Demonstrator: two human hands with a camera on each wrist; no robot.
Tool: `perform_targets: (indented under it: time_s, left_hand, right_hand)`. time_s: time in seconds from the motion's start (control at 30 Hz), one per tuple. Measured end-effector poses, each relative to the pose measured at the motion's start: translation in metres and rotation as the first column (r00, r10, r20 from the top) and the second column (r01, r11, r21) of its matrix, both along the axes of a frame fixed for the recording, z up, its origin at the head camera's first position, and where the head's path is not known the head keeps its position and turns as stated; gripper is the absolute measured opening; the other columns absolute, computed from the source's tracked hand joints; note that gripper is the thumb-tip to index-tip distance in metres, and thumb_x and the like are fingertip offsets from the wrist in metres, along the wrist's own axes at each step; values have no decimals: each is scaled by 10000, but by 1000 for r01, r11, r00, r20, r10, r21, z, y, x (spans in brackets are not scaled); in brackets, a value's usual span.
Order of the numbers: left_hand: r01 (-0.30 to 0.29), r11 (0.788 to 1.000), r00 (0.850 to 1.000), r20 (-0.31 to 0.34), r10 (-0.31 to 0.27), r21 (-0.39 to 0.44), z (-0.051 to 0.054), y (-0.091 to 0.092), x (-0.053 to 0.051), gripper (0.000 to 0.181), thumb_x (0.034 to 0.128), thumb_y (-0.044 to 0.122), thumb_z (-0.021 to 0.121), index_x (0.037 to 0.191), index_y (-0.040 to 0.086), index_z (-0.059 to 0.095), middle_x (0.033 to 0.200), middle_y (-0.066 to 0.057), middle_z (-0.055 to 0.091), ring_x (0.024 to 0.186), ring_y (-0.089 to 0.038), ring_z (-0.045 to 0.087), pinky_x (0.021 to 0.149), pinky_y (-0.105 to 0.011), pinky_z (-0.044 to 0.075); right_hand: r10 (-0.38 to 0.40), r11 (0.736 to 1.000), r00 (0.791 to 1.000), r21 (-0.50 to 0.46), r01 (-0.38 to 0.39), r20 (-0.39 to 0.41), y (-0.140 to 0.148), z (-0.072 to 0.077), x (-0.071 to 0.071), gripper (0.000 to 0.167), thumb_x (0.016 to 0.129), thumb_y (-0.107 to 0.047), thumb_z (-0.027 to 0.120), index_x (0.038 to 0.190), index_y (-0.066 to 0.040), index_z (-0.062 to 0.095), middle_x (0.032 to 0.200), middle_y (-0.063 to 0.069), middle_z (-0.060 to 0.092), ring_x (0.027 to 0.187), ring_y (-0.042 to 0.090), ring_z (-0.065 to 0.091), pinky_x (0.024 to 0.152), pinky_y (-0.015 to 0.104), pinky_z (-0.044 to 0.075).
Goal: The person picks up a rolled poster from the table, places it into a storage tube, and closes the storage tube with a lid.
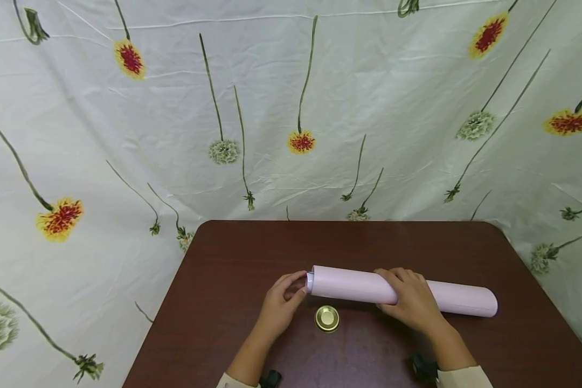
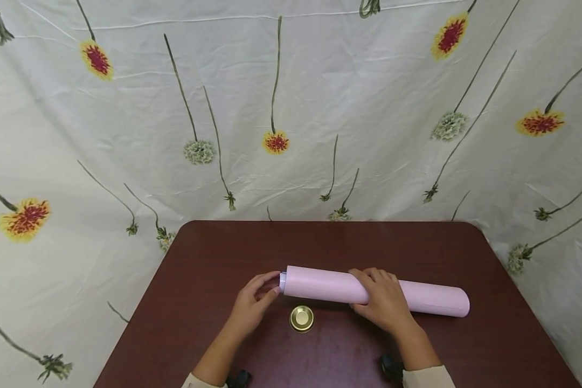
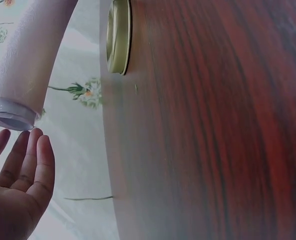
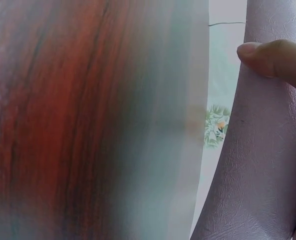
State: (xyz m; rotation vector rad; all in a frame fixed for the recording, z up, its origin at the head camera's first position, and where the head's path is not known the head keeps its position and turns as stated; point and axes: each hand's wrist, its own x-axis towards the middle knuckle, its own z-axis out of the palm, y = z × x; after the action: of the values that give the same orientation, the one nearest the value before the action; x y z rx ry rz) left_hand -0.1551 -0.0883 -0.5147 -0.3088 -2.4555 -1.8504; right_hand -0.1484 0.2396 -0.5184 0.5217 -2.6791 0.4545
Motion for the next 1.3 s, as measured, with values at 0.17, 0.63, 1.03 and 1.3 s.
perform_targets:
  time_s: [0.17, 0.63, 1.03, 1.3]
  left_hand:
    - [16, 1000, 1000, 12, -16, 4, 0, 2, 1, 346, 942, 177, 718, 1286, 174, 680, 1222, -110, 680, 1093, -275, 677, 806, -228, 558]
    - [52, 996, 998, -22, -53, -67, -3, 6, 4, 340, 1000, 98, 599, 1330, 153, 660, 1292, -18, 675, 1211, -210, 638, 1003, -276, 525]
    - [27, 999, 999, -33, -28, -29, -4, 8, 4, 316, 986, 32, 588, 1274, 128, 673, 1214, -54, 680, 1142, -244, 659, 972, -277, 540]
    - [15, 997, 1000, -18, -16, -76, -8, 8, 5, 273, 924, 5, 632, 1185, 76, 673, 1124, -88, 677, 981, -210, 676, 784, -210, 555]
  right_hand:
    - [5, 1000, 1000, 3, -5, -6, 0, -1, 0, 765, 651, -355, 905, 1346, -230, 610, 1088, 36, 666, 1029, 308, 638, 886, 532, 456]
    - [5, 1000, 1000, 3, -5, 13, -3, 1, 1, 765, 653, -355, 906, 1348, -223, 615, 1099, 46, 666, 1034, 315, 639, 892, 532, 457]
    - [8, 1000, 1000, -5, -8, 0, -2, 3, -1, 757, 654, -362, 899, 1341, -223, 614, 1085, 48, 675, 1024, 315, 644, 882, 530, 459]
    - [10, 1000, 1000, 3, -10, 16, 2, 8, -2, 755, 663, -341, 909, 1344, -203, 612, 1082, 55, 671, 1025, 318, 638, 881, 525, 456]
